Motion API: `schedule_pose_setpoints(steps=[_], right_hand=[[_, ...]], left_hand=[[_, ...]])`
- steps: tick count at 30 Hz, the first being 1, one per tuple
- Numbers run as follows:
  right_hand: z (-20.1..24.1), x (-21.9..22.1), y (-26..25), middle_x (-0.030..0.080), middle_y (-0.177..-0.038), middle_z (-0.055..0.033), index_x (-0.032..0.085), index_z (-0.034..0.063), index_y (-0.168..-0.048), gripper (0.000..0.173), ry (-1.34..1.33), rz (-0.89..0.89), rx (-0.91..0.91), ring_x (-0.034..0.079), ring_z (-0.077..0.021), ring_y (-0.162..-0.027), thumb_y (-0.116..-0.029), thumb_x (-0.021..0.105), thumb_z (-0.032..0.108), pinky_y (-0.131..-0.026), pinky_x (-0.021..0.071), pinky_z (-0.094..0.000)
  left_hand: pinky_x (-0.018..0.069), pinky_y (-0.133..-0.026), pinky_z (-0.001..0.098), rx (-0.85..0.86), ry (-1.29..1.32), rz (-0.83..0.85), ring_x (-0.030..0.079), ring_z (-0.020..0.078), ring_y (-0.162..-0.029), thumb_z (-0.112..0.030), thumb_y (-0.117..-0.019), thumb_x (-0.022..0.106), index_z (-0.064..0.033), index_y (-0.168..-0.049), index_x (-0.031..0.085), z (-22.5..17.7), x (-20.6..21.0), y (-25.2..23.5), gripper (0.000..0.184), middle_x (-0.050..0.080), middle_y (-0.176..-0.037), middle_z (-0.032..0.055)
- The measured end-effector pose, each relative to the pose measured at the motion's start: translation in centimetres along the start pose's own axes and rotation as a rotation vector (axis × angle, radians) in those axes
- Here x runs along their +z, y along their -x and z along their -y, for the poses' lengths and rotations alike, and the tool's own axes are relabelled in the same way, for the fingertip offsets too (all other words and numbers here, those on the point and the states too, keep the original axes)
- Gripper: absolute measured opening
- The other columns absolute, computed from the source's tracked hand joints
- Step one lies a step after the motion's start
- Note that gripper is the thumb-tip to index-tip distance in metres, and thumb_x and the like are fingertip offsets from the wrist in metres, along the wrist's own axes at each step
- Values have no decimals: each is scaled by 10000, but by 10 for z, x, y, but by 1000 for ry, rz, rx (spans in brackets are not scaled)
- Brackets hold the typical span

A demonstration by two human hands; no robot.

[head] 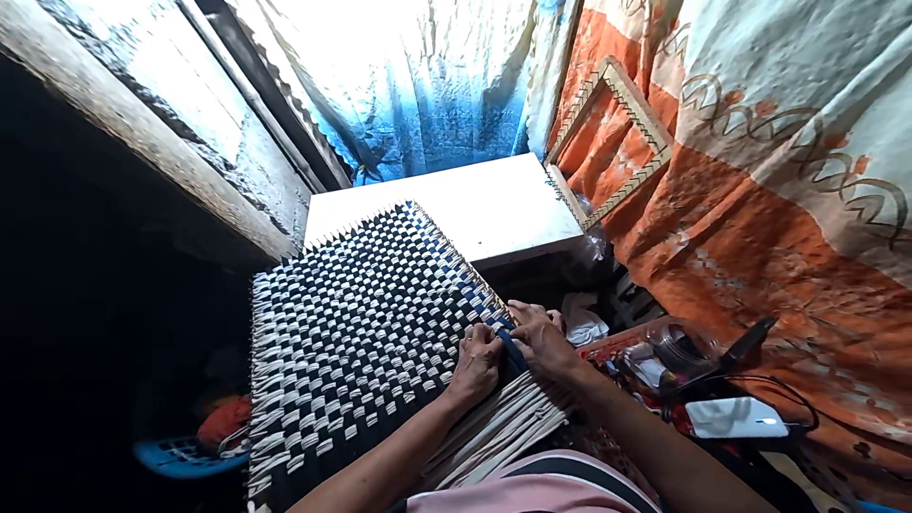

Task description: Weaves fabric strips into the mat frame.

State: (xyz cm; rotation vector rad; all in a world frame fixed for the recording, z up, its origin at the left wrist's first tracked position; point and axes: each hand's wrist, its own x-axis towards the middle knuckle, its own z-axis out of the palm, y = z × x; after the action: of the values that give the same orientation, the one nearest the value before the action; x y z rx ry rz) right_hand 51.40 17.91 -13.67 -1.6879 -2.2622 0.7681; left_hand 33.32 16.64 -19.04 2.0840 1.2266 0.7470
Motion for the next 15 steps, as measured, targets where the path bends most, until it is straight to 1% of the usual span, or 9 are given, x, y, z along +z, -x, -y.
schedule_pose_setpoints(steps=[3, 6, 7, 9, 11, 12, 13, 14, 15], right_hand=[[-3, 2, -2, 453, -1589, -77, 794, 69, -1049, 218, -183, -50, 33, 424, -274, -1426, -958, 620, 165, -1160, 250, -583], [-4, 4, -4, 478, -1563, -80, 780, 66, -1070, 223, -301, -88, 60, 492, -233, -1358, -925, 662, 186, -1136, 304, -544], [-5, 4, -6, 477, -1565, -77, 778, 62, -1071, 229, -343, -106, 67, 520, -218, -1334, -908, 676, 186, -1122, 354, -519], [-5, 5, -7, 485, -1553, -99, 763, 50, -1111, 268, -447, -166, 65, 594, -165, -1232, -877, 696, 161, -1020, 488, -397], [-5, 2, -7, 495, -1520, -151, 753, 31, -1121, 266, -573, -210, 64, 648, -113, -1083, -874, 701, 114, -881, 551, -279], [-5, -1, -7, 510, -1495, -167, 756, 20, -1090, 234, -635, -229, 71, 657, -104, -1053, -874, 700, 91, -855, 557, -256], [-5, -4, -8, 515, -1498, -164, 774, 10, -1000, 160, -686, -245, 84, 649, -114, -1107, -874, 704, 79, -901, 552, -261], [-7, -7, -9, 512, -1511, -155, 785, 2, -918, 114, -716, -258, 95, 625, -126, -1178, -875, 705, 71, -964, 532, -276], [-9, -10, -10, 502, -1524, -147, 784, 7, -879, 102, -727, -265, 103, 611, -128, -1210, -879, 702, 67, -988, 522, -279]], left_hand=[[396, -1017, 552, 29, -26, -9, 508, 380, -1224, -127, -984, 473, -72, -1191, 741, 1, 1, 2, 343, 577, -1226, 215], [415, -995, 552, 64, -17, -54, 515, 382, -1220, -123, -956, 498, -61, -1111, 755, 5, 5, 3, 306, 580, -1229, 206], [423, -993, 547, 78, -12, -67, 516, 377, -1220, -127, -957, 501, -66, -1095, 756, 5, 6, 3, 296, 577, -1234, 199], [438, -984, 527, 110, 6, -88, 527, 358, -1201, -137, -964, 508, -71, -1071, 754, 6, 5, 2, 277, 579, -1216, 190], [458, -987, 454, 132, 68, -98, 555, 310, -1148, -132, -971, 536, -49, -1031, 758, 6, -1, 1, 245, 596, -1155, 183], [478, -975, 385, 141, 114, -115, 579, 269, -1102, -118, -968, 564, -34, -1013, 772, 6, -3, 0, 228, 616, -1113, 180], [498, -953, 319, 150, 140, -134, 600, 232, -1060, -101, -962, 591, -24, -1010, 785, 6, -6, -1, 214, 633, -1081, 179], [507, -928, 280, 160, 140, -148, 612, 210, -1029, -84, -951, 614, -19, -1002, 791, 6, -8, -2, 195, 641, -1058, 181], [514, -910, 267, 169, 121, -163, 623, 203, -1005, -71, -935, 637, -19, -982, 793, 6, -9, -3, 171, 648, -1039, 183]])
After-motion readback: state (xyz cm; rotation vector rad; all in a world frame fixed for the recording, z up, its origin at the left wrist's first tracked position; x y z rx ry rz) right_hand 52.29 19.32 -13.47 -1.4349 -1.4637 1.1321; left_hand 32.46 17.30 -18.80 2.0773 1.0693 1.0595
